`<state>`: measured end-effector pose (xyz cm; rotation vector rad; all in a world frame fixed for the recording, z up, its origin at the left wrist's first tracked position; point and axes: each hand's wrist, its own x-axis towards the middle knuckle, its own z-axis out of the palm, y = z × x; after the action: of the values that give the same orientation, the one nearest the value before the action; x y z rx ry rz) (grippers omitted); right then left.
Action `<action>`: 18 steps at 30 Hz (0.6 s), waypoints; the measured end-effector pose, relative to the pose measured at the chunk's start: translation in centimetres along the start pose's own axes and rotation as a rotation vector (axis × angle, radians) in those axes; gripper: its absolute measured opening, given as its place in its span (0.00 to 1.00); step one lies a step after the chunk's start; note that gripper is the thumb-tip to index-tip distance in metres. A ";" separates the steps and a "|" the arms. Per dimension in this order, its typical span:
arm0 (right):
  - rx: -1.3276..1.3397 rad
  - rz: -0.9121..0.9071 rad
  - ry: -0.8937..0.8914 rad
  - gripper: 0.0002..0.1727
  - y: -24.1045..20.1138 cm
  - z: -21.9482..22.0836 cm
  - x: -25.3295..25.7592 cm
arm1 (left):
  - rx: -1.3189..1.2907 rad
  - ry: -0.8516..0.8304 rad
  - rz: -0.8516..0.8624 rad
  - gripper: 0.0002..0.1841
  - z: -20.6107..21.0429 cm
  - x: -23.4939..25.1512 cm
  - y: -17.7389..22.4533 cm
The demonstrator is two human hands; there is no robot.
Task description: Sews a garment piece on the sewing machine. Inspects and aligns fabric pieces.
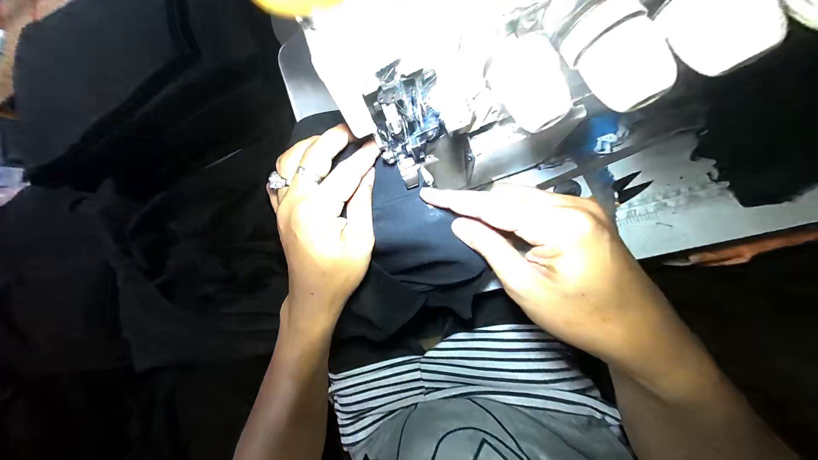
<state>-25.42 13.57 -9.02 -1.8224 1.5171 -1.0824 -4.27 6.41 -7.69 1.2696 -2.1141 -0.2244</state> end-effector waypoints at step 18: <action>0.169 0.133 -0.055 0.28 1.2 -1.1 0.4 | 0.040 0.057 0.036 0.17 1.1 -0.5 0.3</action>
<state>-26.96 13.01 -9.34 -1.6013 1.4466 -1.0543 -5.02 6.76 -8.65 1.2451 -2.1005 -0.1298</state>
